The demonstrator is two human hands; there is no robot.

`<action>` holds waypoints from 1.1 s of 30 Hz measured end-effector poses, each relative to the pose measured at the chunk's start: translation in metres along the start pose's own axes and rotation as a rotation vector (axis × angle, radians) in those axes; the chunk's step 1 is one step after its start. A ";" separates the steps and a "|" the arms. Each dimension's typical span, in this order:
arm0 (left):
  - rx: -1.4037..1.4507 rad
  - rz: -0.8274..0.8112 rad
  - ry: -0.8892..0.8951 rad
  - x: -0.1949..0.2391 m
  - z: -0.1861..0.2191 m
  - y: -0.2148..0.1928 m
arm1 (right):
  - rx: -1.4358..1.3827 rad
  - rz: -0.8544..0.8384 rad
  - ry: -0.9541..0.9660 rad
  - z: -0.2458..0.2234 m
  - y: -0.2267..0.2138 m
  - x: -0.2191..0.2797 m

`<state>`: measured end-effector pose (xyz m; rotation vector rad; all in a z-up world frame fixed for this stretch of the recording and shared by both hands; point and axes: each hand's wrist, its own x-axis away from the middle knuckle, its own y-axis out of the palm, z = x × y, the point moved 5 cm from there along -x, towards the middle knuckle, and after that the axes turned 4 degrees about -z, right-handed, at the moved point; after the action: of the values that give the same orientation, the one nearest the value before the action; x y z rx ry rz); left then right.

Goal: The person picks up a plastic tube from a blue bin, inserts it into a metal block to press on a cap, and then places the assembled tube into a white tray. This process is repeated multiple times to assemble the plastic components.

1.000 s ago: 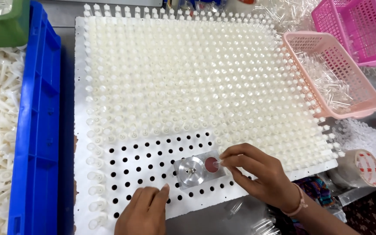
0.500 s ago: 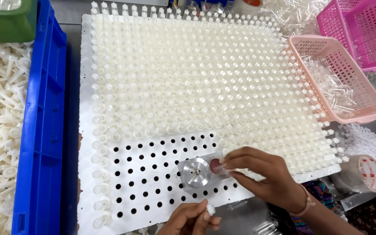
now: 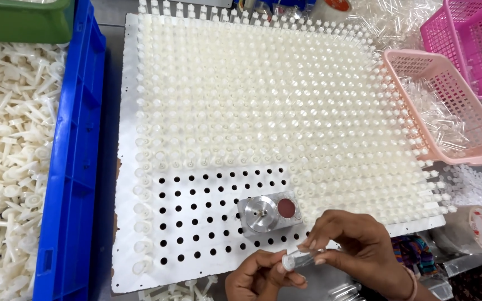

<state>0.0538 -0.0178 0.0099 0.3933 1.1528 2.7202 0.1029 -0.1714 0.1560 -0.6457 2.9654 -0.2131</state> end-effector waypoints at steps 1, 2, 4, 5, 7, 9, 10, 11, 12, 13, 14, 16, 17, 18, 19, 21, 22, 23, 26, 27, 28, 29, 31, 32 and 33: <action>-0.011 0.020 0.003 0.001 -0.001 0.001 | -0.067 0.027 0.039 0.004 0.000 0.005; -0.009 0.021 0.000 0.004 -0.004 0.000 | -0.067 0.028 0.042 0.005 0.000 0.008; 0.035 -0.007 -0.023 0.010 -0.012 0.001 | -0.109 0.061 0.117 0.011 -0.001 0.016; 0.035 -0.005 -0.028 0.012 -0.011 0.002 | -0.111 0.063 0.121 0.015 -0.002 0.020; -0.014 -0.007 -0.025 0.016 -0.008 0.006 | -0.170 0.100 0.156 0.024 -0.006 0.031; -0.054 -0.022 -0.010 0.019 -0.010 0.007 | -0.196 0.103 0.186 0.026 -0.005 0.036; -0.091 -0.035 0.010 0.018 -0.010 0.008 | -0.221 0.100 0.213 0.027 -0.006 0.037; -0.094 -0.040 0.011 0.021 -0.019 0.006 | -0.219 0.104 0.209 0.028 -0.006 0.041; -0.103 -0.077 0.057 0.022 -0.026 0.006 | -0.210 0.103 0.189 0.029 -0.007 0.043; -0.112 -0.113 0.103 0.023 -0.034 0.005 | -0.201 0.102 0.169 0.029 -0.008 0.045; -0.110 -0.116 0.102 0.025 -0.038 0.006 | -0.198 0.104 0.169 0.031 -0.007 0.049; -0.138 -0.025 0.086 0.030 -0.048 0.002 | -0.177 0.155 0.133 0.032 -0.007 0.057; -0.138 -0.026 0.085 0.030 -0.046 0.003 | -0.176 0.157 0.133 0.034 -0.008 0.060; -0.111 -0.044 0.059 0.032 -0.045 0.005 | -0.169 0.150 0.109 0.034 -0.009 0.062; -0.084 -0.061 0.033 0.034 -0.045 0.006 | -0.162 0.142 0.085 0.035 -0.009 0.065; -0.055 -0.067 0.044 0.036 -0.035 0.012 | -0.179 0.137 0.083 0.030 -0.009 0.066; -0.028 -0.084 0.055 0.036 -0.030 0.015 | -0.192 0.139 0.075 0.027 -0.009 0.067; -0.029 -0.084 0.054 0.036 -0.030 0.015 | -0.193 0.140 0.076 0.025 -0.008 0.067; 0.079 -0.120 0.102 0.035 -0.028 0.017 | -0.057 0.050 -0.021 0.013 -0.004 0.065; 0.021 -0.084 0.075 0.033 -0.029 0.016 | -0.030 0.057 -0.032 0.012 -0.002 0.064; -0.036 -0.046 0.049 0.033 -0.030 0.014 | -0.003 0.062 -0.041 0.011 -0.001 0.064; -0.033 -0.050 0.047 0.033 -0.050 0.010 | 0.001 0.065 -0.040 0.015 0.000 0.069; -0.295 -0.032 0.486 0.041 -0.065 0.000 | -0.146 0.137 0.035 0.027 0.000 0.075; -0.299 -0.030 0.489 0.040 -0.109 -0.018 | -0.150 0.134 0.032 0.034 0.002 0.079; -0.216 -0.024 0.543 0.040 -0.150 -0.037 | -0.248 0.129 0.032 0.040 0.004 0.083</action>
<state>-0.0280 -0.0843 -0.1101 -0.4106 0.9294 2.9753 0.0310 -0.2074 0.1103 -0.4747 3.0771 0.1586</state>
